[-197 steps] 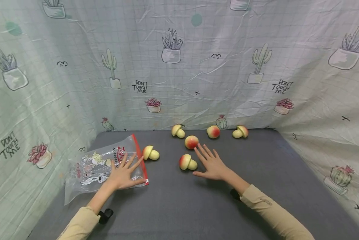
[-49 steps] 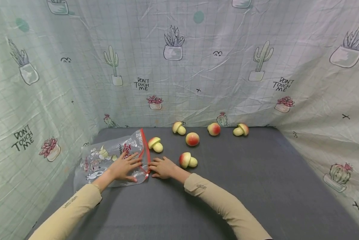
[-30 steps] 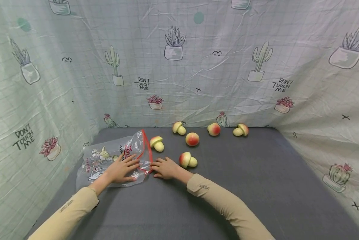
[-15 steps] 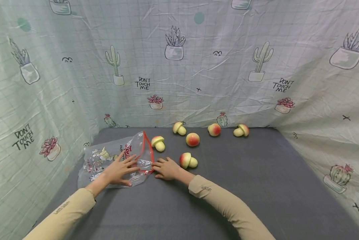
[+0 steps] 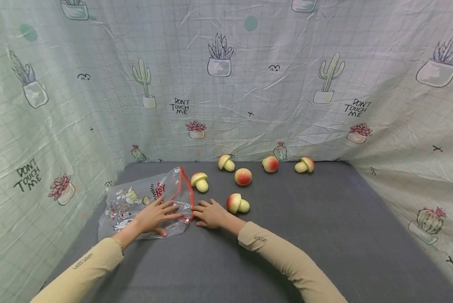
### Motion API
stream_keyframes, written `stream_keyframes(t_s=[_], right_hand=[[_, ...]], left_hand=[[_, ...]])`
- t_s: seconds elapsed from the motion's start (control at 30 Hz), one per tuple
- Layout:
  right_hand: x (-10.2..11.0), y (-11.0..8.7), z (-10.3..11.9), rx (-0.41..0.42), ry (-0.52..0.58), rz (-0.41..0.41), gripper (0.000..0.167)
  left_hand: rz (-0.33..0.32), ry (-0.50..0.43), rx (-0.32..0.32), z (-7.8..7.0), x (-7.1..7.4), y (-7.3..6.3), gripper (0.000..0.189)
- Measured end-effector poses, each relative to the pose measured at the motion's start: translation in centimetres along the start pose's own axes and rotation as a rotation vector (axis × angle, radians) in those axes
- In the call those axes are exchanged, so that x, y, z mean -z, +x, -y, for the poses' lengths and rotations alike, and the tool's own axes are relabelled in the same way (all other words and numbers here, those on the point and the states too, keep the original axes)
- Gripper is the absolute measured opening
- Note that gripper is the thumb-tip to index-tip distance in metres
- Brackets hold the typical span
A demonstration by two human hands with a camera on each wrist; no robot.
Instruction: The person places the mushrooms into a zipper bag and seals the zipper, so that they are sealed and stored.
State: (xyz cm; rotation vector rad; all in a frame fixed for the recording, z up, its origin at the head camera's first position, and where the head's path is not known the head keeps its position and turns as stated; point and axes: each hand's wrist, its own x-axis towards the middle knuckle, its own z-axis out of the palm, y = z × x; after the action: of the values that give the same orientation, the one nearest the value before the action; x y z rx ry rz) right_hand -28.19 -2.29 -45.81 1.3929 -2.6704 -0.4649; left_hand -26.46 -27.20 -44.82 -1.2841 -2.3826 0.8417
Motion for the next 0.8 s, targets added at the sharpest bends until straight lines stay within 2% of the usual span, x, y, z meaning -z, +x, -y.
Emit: stream_keyframes(t_s=[0.1, 0.2, 0.43, 0.53, 0.8], right_hand=[[-0.1, 0.1, 0.0, -0.005, -0.001, 0.016, 0.049], [-0.2, 0.2, -0.1, -0.007, 0.008, 0.015, 0.049], [-0.2, 0.1, 0.0, -0.003, 0.033, 0.01, 0.049], [-0.2, 0.0, -0.1, -0.001, 0.043, 0.005, 0.049], [0.0, 0.1, -0.1, 0.003, 0.033, 0.011, 0.049]], left_hand=[[-0.05, 0.023, 0.004, -0.1, -0.2, -0.1, 0.08], [-0.068, -0.007, 0.017, -0.2, -0.2, -0.3, 0.08], [-0.163, -0.188, 0.035, -0.1, -0.4, -1.0, 0.075], [-0.153, -0.248, 0.032, 0.0, -0.1, -1.3, 0.071], [-0.044, -0.327, 0.037, 0.5, 0.5, -1.5, 0.07]])
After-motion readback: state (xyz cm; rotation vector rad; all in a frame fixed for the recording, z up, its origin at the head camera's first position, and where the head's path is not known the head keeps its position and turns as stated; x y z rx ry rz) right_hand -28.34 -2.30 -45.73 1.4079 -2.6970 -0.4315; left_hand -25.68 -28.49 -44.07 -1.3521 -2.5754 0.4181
